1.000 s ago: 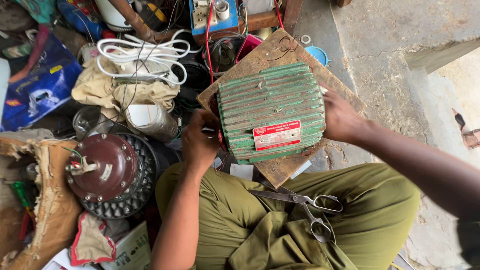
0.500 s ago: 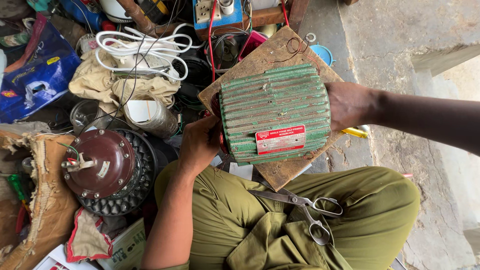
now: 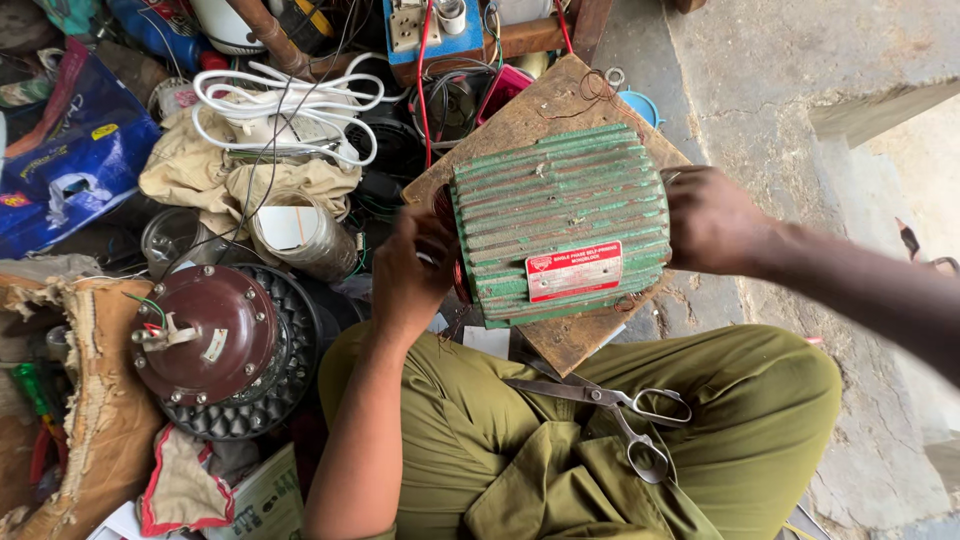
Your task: The person sits on the floor and works on a green electric motor, manipulating copper windings and adjusting components with their hands. They repeatedly reposition the motor and handle wires while surrounded by tools and parts.
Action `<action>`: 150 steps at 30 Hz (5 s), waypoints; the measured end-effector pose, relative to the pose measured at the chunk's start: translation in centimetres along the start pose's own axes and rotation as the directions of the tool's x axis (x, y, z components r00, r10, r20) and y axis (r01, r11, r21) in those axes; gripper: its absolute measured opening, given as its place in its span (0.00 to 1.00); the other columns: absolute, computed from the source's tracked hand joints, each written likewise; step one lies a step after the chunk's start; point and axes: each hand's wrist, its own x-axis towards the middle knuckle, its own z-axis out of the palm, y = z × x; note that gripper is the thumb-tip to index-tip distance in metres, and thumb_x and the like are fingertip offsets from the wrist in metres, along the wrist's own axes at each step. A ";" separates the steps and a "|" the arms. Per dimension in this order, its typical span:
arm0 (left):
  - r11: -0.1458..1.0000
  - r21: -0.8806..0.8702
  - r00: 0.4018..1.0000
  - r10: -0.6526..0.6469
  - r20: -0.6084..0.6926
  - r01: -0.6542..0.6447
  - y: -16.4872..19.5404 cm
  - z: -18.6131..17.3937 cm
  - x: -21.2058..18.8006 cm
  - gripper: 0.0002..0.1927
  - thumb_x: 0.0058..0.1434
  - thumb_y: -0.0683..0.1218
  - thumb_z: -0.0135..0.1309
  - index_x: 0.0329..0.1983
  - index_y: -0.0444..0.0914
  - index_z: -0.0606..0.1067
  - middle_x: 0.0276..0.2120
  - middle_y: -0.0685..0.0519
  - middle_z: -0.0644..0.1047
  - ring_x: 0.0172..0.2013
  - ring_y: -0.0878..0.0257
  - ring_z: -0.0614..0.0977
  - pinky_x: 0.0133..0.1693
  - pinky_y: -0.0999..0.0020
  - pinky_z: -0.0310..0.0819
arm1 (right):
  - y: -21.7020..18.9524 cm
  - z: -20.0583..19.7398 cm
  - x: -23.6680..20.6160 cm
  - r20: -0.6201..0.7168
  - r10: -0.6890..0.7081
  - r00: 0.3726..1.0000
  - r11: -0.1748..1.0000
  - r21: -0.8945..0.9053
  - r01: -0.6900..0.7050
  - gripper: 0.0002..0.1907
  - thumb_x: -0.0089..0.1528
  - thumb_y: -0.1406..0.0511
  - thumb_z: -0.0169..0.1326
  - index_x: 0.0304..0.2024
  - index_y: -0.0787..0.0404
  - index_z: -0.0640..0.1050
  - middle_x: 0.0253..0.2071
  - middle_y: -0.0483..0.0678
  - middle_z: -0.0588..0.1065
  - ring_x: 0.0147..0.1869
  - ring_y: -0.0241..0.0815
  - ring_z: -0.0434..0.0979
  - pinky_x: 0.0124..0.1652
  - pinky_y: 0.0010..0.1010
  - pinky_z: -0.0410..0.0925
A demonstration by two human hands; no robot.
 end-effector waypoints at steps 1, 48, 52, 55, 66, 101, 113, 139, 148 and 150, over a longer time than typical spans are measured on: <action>1.000 -0.021 1.000 0.001 0.018 -0.001 -0.1 0.0 0.1 0.14 0.61 0.43 0.63 0.44 0.34 0.71 0.33 0.50 0.81 0.32 0.61 0.86 0.33 0.68 0.81 | -0.6 0.2 -0.2 -0.077 0.150 0.986 0.985 0.092 -0.143 0.24 0.45 0.64 0.67 0.44 0.60 0.81 0.52 0.54 0.79 0.51 0.53 0.80 0.52 0.44 0.71; 0.997 -0.066 0.992 -0.018 0.127 0.027 0.3 -0.9 -0.8 0.06 0.66 0.42 0.57 0.36 0.34 0.77 0.22 0.50 0.78 0.22 0.68 0.75 0.25 0.68 0.67 | 4.1 1.7 0.7 0.171 -0.527 0.832 0.799 -0.233 0.554 0.23 0.46 0.70 0.59 0.46 0.58 0.81 0.45 0.47 0.81 0.48 0.48 0.81 0.47 0.40 0.75; 0.998 0.052 0.994 0.039 0.104 -0.045 0.4 -0.7 -0.8 0.06 0.67 0.41 0.56 0.35 0.33 0.76 0.24 0.47 0.78 0.23 0.63 0.78 0.27 0.67 0.69 | 4.6 1.9 1.1 0.254 -0.558 0.790 0.776 -0.180 0.605 0.24 0.49 0.70 0.57 0.49 0.54 0.79 0.48 0.46 0.79 0.51 0.49 0.80 0.46 0.40 0.75; 0.993 0.075 0.987 0.079 0.142 -0.090 0.1 -1.0 -0.2 0.05 0.67 0.41 0.55 0.37 0.33 0.77 0.27 0.46 0.80 0.25 0.60 0.82 0.29 0.65 0.70 | 4.7 2.2 1.2 0.202 -0.566 0.800 0.796 -0.121 0.593 0.26 0.50 0.68 0.54 0.53 0.54 0.77 0.53 0.48 0.77 0.54 0.50 0.79 0.45 0.40 0.75; 0.994 -0.110 1.000 -0.016 -0.010 0.015 -0.7 -0.3 0.0 0.16 0.59 0.41 0.63 0.47 0.33 0.72 0.35 0.48 0.80 0.36 0.64 0.84 0.33 0.71 0.82 | 0.9 0.4 -0.9 0.176 0.032 0.984 0.993 -0.119 -0.011 0.19 0.49 0.63 0.67 0.42 0.55 0.80 0.46 0.49 0.79 0.49 0.50 0.79 0.54 0.42 0.73; 0.953 -0.267 0.989 -0.149 -0.006 0.142 -0.4 1.4 -0.1 0.20 0.62 0.38 0.61 0.58 0.36 0.75 0.39 0.53 0.84 0.38 0.71 0.80 0.42 0.75 0.74 | -1.6 3.6 1.7 -0.306 0.189 0.933 0.979 0.135 -0.154 0.21 0.57 0.60 0.61 0.52 0.60 0.79 0.57 0.54 0.77 0.63 0.56 0.74 0.68 0.49 0.64; 0.971 0.132 0.978 -0.206 0.030 0.200 1.6 2.3 3.2 0.25 0.55 0.61 0.60 0.48 0.43 0.71 0.43 0.46 0.83 0.48 0.42 0.83 0.48 0.51 0.75 | -0.7 3.4 1.5 0.077 0.321 0.944 0.947 0.009 -0.322 0.31 0.63 0.46 0.47 0.59 0.58 0.75 0.61 0.55 0.74 0.65 0.54 0.72 0.68 0.49 0.59; 0.896 -0.216 0.922 -0.377 0.091 0.387 -4.6 5.1 4.7 0.31 0.71 0.65 0.33 0.72 0.48 0.64 0.65 0.48 0.72 0.65 0.52 0.75 0.62 0.60 0.68 | -1.9 0.7 3.4 0.212 0.410 0.887 0.898 0.073 -0.433 0.31 0.69 0.45 0.40 0.60 0.61 0.73 0.61 0.54 0.74 0.66 0.49 0.71 0.76 0.40 0.54; 0.704 -0.678 0.977 -0.157 0.142 0.212 -5.8 6.2 4.4 0.27 0.76 0.59 0.41 0.70 0.39 0.65 0.61 0.45 0.71 0.59 0.56 0.74 0.58 0.56 0.72 | -1.6 1.9 2.7 0.015 0.150 0.989 0.970 -0.197 -0.144 0.37 0.64 0.40 0.43 0.66 0.55 0.71 0.67 0.55 0.69 0.74 0.54 0.60 0.75 0.53 0.38; 0.356 -0.912 0.978 -0.116 0.172 0.202 -5.8 6.7 4.2 0.27 0.78 0.59 0.41 0.68 0.36 0.68 0.57 0.46 0.74 0.55 0.59 0.78 0.55 0.57 0.76 | -1.7 1.7 2.8 0.088 0.182 0.979 0.951 -0.267 -0.153 0.37 0.62 0.39 0.41 0.66 0.50 0.71 0.67 0.50 0.70 0.75 0.52 0.60 0.76 0.53 0.37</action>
